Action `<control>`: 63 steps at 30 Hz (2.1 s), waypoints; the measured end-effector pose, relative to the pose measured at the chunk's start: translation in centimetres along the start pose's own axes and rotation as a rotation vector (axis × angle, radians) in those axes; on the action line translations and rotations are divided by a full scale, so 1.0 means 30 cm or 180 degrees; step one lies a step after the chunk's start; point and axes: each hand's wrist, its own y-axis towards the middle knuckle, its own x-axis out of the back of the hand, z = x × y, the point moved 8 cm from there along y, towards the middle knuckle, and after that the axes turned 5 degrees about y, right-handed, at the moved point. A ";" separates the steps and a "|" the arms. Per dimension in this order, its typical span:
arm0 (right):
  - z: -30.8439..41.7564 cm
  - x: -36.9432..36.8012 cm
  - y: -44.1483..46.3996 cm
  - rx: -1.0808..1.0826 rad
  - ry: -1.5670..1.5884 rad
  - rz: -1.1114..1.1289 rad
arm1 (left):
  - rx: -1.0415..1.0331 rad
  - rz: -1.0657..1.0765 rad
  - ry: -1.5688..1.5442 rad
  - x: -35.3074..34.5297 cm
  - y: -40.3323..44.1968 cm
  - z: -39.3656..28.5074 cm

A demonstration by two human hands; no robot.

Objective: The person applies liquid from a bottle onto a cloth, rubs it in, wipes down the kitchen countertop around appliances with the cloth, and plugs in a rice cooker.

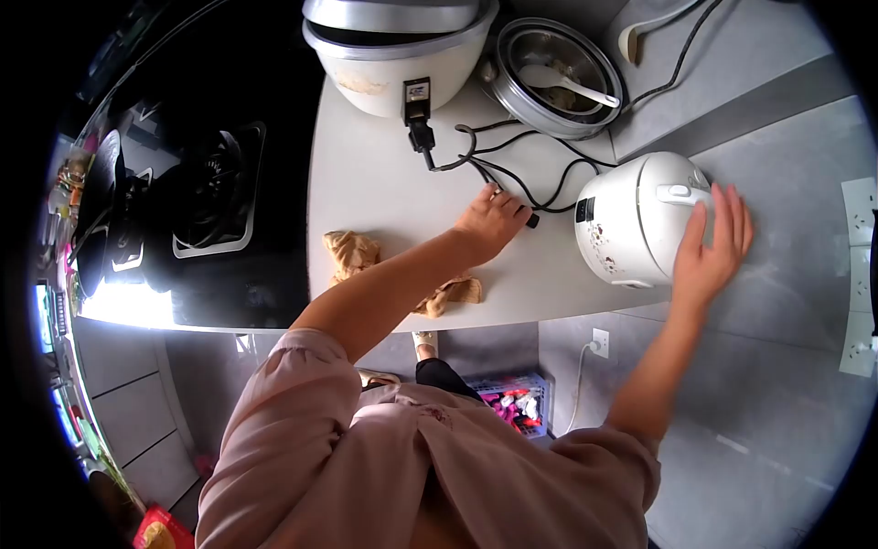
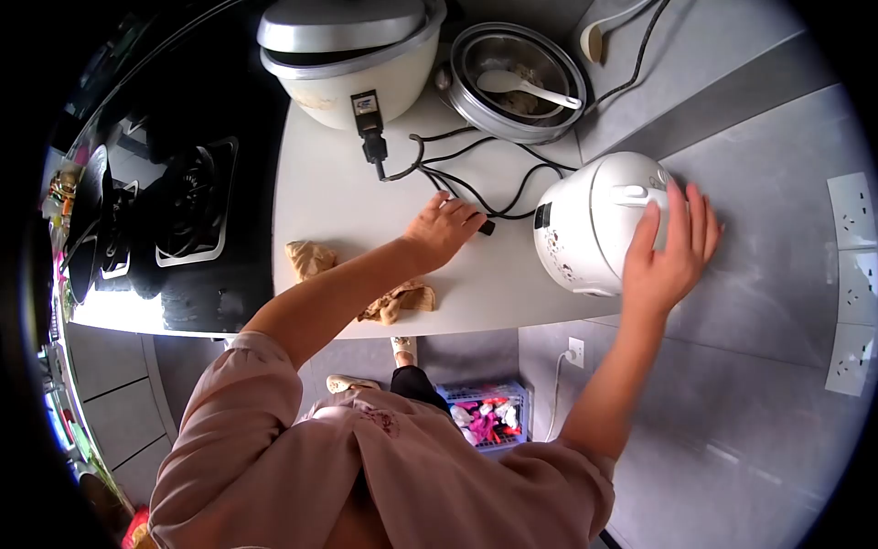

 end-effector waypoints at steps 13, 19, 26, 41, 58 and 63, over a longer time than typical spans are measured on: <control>-0.153 -0.185 -0.003 -0.0144 0.0196 0.0920 | 0.0609 -0.0137 -0.1469 -0.011 0.222 -0.056; -0.154 -0.188 -0.006 -0.0222 0.0158 0.0948 | 0.0448 -0.0048 -0.1471 -0.055 0.242 -0.063; -0.162 -0.198 -0.009 -0.0267 0.0181 0.1060 | -0.0236 0.0128 -0.1541 -0.088 0.320 -0.073; -0.172 -0.202 -0.020 -0.0172 0.0031 0.1045 | 0.0167 -0.0030 -0.0619 -0.030 0.284 -0.122; -0.139 -0.176 -0.018 -0.0036 0.0113 0.0703 | -0.0008 0.0016 -0.0650 0.208 -0.200 -0.145; 0.141 -0.068 -0.050 0.0589 0.0778 0.0193 | 0.0767 -0.0016 -0.0274 0.264 -0.719 0.143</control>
